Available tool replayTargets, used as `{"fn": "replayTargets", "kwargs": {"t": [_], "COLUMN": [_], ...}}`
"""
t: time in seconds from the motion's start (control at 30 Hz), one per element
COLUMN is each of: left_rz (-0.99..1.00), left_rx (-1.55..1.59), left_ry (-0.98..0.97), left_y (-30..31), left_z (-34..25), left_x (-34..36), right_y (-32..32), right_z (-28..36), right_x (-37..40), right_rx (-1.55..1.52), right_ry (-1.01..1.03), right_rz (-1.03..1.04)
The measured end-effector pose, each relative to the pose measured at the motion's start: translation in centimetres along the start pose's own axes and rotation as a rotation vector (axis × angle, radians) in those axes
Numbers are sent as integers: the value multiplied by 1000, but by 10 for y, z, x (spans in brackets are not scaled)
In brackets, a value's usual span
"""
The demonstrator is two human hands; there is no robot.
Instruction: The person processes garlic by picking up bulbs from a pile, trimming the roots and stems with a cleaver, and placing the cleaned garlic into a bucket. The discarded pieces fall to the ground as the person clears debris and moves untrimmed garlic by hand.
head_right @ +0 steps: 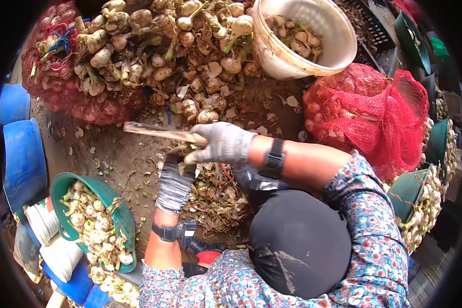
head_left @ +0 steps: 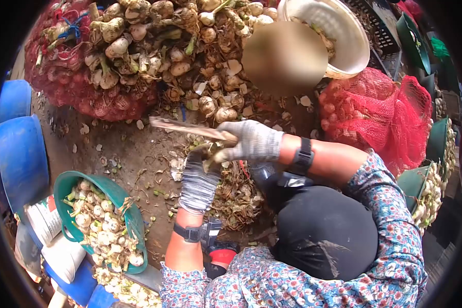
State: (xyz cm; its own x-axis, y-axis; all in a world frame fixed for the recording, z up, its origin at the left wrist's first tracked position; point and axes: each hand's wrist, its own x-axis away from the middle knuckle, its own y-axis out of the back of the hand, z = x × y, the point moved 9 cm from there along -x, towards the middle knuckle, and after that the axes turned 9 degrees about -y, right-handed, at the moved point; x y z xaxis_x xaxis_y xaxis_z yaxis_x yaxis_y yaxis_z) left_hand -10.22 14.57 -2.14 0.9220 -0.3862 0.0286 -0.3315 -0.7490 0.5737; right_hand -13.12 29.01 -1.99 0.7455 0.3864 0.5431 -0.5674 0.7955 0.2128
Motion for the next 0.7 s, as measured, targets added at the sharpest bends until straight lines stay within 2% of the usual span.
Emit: {"fn": "replayTargets", "kwargs": {"t": [0.03, 0.07, 0.1, 0.13, 0.17, 0.23, 0.37, 0.43, 0.5, 0.53, 0.57, 0.67, 0.7], "left_rz": [-27, -26, -75, -105, -132, -149, -217, -260, -383, -339, -300, -300, -252], "left_rx": [3, 287, 310, 526, 740, 810, 922, 930, 1093, 1130, 1167, 1065, 955], "left_ry": [-80, 4, 93, 125, 162, 191, 230, 218, 195, 176, 156, 258, 372], "left_y": [4, 5, 11, 14, 15, 8, -9, -10, -4, -2, 1, 2, 0], "left_z": [-15, -21, -17, -15, -12, 2, 19, 23, 23, 25, 27, 41, 45], "left_x": [-5, -3, 3, 6, 10, 13, 7, 3, 1, 1, 1, 7, 9], "right_y": [-6, -4, -2, -1, -5, -26, -44, -48, -26, -15, -5, 17, 19], "right_z": [6, 5, 9, 4, -6, -37, -46, -69, -79, -89, -92, -75, -68], "right_x": [-9, -15, -19, -18, -17, -12, -18, -23, -20, -17, -13, -2, 1], "right_rx": [-84, -10, 65, -148, -356, -558, -658, -547, -256, -68, -54, 197, 196], "right_ry": [31, 10, -7, -61, -183, -542, -468, -438, -278, -330, -331, -277, -280], "right_rz": [7, 15, 26, 61, 86, 216, 195, 197, 14, -6, -40, -146, -147]}}
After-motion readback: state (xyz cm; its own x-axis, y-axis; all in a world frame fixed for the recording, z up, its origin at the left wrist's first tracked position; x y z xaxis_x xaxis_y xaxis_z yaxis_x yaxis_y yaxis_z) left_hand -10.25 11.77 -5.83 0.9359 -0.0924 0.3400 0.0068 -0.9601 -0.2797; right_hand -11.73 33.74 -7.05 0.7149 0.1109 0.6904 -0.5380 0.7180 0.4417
